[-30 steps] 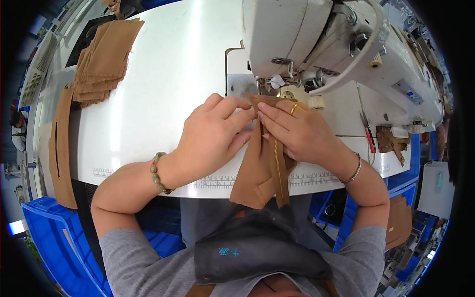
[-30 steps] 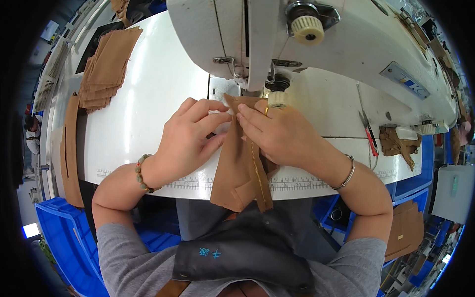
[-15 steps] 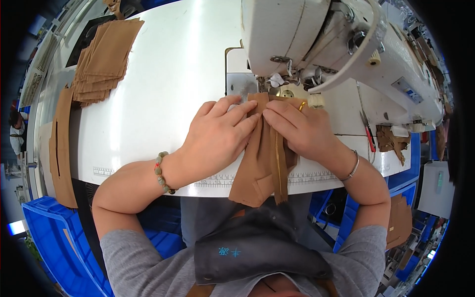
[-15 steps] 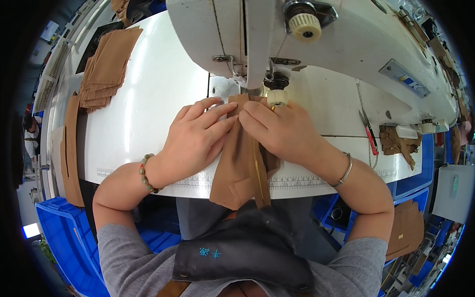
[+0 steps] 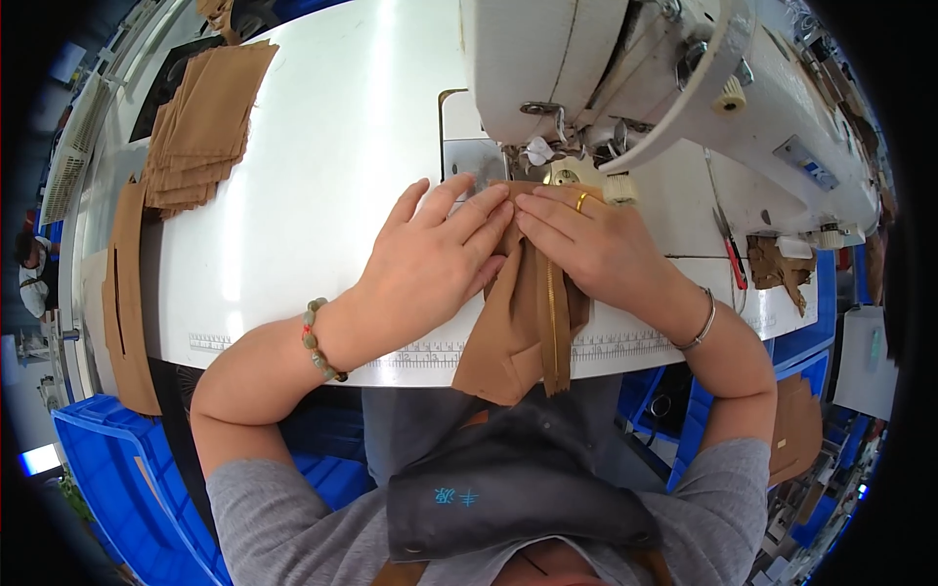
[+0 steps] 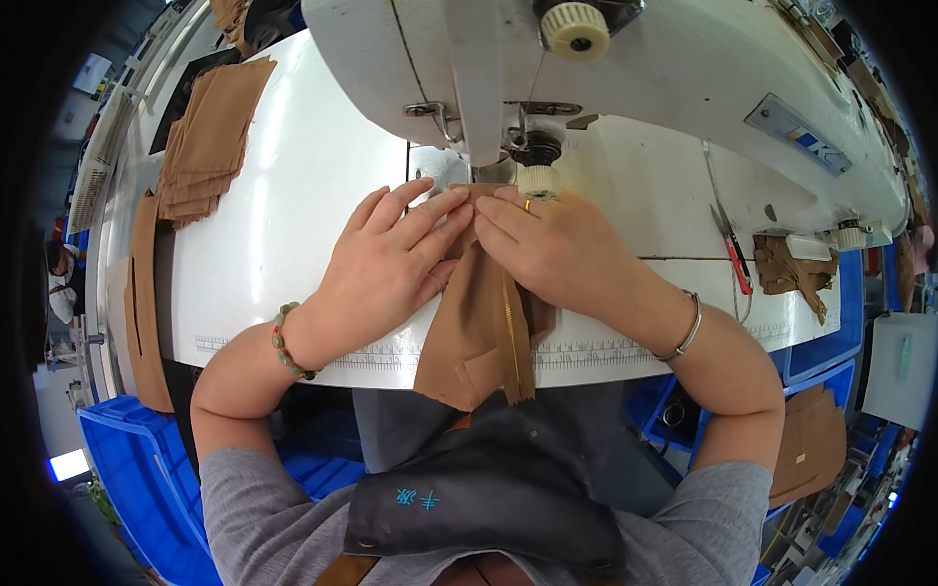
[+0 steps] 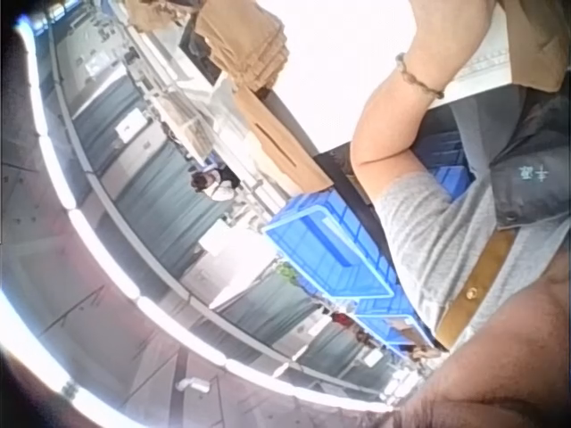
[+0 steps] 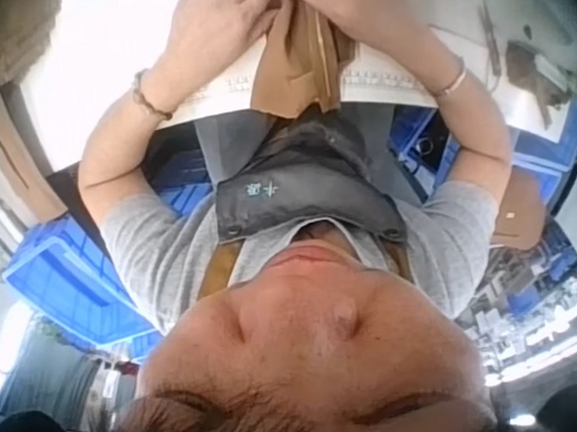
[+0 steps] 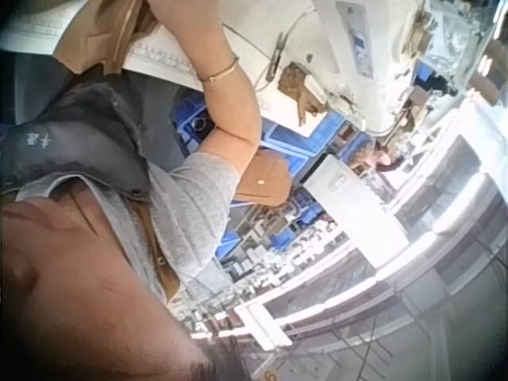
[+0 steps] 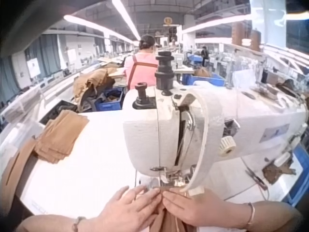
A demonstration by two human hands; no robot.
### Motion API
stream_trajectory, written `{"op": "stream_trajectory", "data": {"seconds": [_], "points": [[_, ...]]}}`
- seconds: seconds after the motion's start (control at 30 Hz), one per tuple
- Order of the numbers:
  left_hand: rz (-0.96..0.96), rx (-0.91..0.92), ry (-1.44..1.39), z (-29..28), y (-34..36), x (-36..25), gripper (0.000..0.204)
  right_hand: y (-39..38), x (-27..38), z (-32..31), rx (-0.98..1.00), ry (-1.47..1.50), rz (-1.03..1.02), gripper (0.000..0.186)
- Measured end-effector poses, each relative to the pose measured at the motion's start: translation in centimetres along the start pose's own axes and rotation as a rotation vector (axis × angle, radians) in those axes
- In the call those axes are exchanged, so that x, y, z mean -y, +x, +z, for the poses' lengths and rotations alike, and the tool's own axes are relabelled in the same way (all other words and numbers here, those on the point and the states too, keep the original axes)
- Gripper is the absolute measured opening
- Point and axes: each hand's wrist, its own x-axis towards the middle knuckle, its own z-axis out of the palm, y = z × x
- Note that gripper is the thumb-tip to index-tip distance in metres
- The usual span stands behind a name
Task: The person is sewing a zipper onto a leather panel using an industrial sewing machine.
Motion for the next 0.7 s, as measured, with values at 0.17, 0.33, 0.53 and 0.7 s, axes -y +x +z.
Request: {"op": "stream_trajectory", "data": {"seconds": [0.17, 0.33, 0.53, 0.7], "points": [[0.004, 0.004, 0.005, 0.2, 0.5, 0.0, 0.052, 0.2, -0.4, 0.3, -0.114, -0.028, -0.034, 0.028], [-0.034, -0.019, -0.033, 0.8, 1.4, 0.5, 0.054, 0.1, -1.1, 0.8, -0.110, -0.037, 0.024, 0.030], [-0.040, -0.056, -0.042, 1.3, 1.6, 0.8, 0.053, -0.2, -2.1, 1.6, -0.137, -0.009, 0.040, 0.028], [-0.005, -0.075, 0.004, 0.8, 0.8, -0.1, 0.048, -0.1, -1.8, 1.0, -0.065, 0.018, 0.039, 0.029]]}}
